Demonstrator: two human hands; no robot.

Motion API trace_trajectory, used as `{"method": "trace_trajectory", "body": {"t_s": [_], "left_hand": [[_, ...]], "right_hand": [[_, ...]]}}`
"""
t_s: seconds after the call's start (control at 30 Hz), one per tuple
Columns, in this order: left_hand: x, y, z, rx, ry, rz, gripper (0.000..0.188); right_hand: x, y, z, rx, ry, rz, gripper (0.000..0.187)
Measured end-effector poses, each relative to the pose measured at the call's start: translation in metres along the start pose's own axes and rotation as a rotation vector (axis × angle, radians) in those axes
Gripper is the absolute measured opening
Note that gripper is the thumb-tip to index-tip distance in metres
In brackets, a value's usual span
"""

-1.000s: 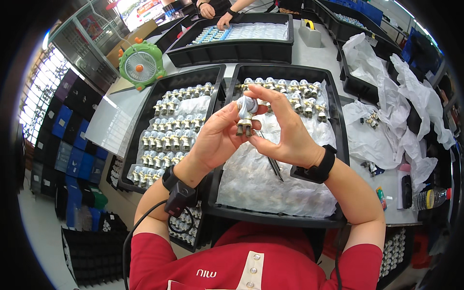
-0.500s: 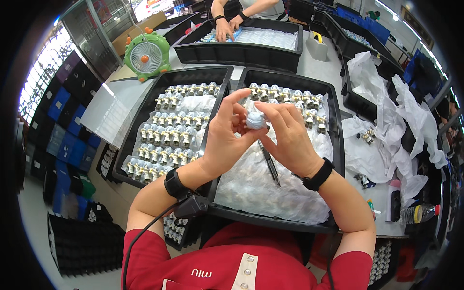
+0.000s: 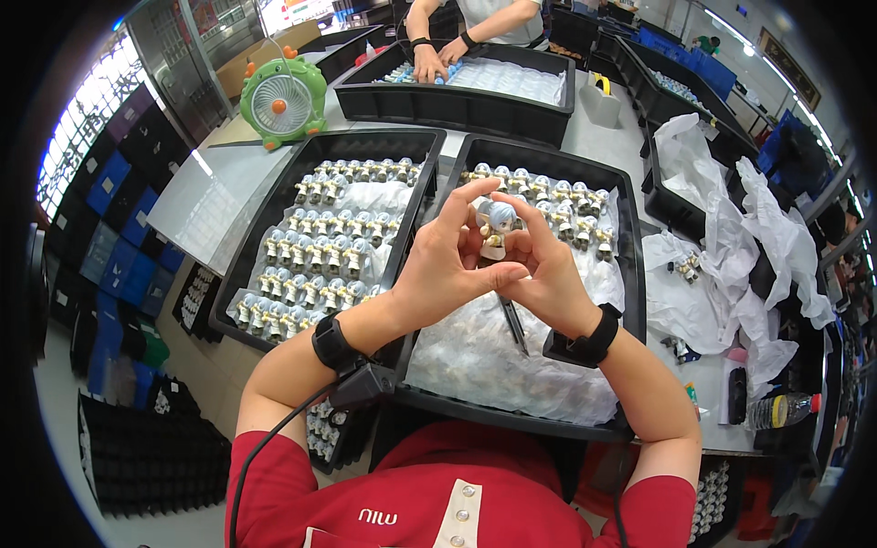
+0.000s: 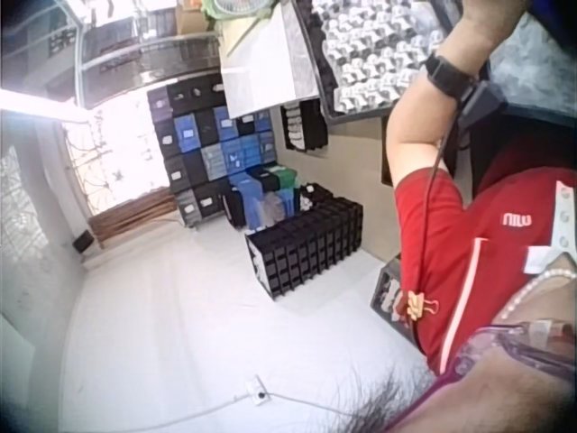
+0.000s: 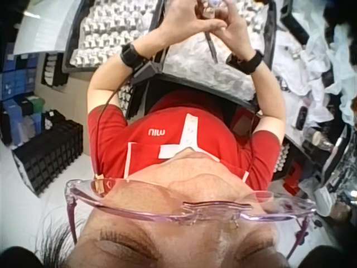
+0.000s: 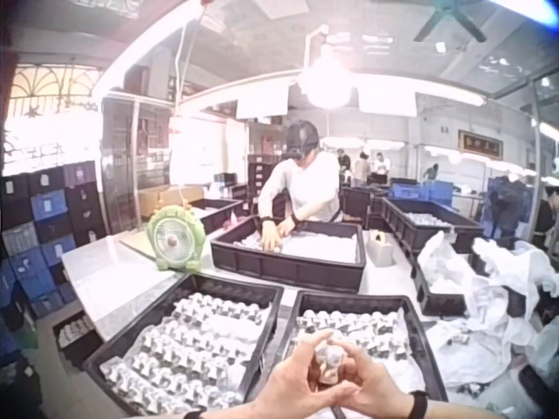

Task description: Inspecting and assembling small plastic and metal components at a manufacturing workstation.

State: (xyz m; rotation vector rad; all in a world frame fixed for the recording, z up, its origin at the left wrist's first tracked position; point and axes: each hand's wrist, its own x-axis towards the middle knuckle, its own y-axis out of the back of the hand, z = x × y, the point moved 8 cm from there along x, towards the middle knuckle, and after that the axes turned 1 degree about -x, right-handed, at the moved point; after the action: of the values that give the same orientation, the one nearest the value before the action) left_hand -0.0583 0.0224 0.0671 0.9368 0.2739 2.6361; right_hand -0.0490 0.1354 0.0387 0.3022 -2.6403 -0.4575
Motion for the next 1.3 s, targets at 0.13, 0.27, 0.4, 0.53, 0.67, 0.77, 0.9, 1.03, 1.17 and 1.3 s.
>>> {"method": "trace_trajectory", "body": {"t_s": [0.13, 0.27, 0.4, 0.53, 0.67, 0.77, 0.9, 1.03, 1.17, 1.3], "left_hand": [[0.000, 0.000, 0.001, 0.034, 0.008, -0.018, 0.069], [-0.002, 0.009, -0.001, 0.087, -0.090, 0.100, 0.046], [0.007, 0.002, -0.033, 0.025, 0.162, 0.014, 0.038], [0.025, 0.042, -0.079, 0.024, 0.437, -0.002, 0.045], [0.062, 0.100, -0.109, 0.624, 0.320, -0.256, 0.047], [0.065, 0.159, -0.162, 0.934, 0.412, -0.181, 0.042], [0.052, 0.192, -0.209, 1.045, 0.560, -0.156, 0.037], [0.048, 0.191, -0.228, 1.202, 0.671, -0.249, 0.030], [0.049, 0.190, -0.239, 1.237, 0.685, -0.212, 0.029], [0.043, 0.198, -0.245, 1.232, 0.664, -0.287, 0.027]], "right_hand": [[0.005, -0.007, 0.016, 0.308, -0.033, -0.083, 0.074], [0.003, -0.015, 0.023, 0.225, -0.073, -0.143, 0.077], [-0.003, -0.011, 0.028, 0.010, -0.065, -0.104, 0.081], [0.008, -0.007, 0.024, -0.072, -0.064, -0.080, 0.074], [0.009, 0.005, 0.027, -0.087, -0.088, -0.047, 0.067], [0.015, 0.006, 0.031, -0.100, -0.089, -0.040, 0.064], [0.019, 0.013, 0.039, -0.139, -0.105, -0.024, 0.061], [0.019, 0.025, 0.050, -0.188, -0.128, 0.012, 0.059], [0.019, 0.033, 0.057, -0.207, -0.156, 0.049, 0.056], [0.026, 0.039, 0.066, -0.252, -0.169, 0.119, 0.048]]}}
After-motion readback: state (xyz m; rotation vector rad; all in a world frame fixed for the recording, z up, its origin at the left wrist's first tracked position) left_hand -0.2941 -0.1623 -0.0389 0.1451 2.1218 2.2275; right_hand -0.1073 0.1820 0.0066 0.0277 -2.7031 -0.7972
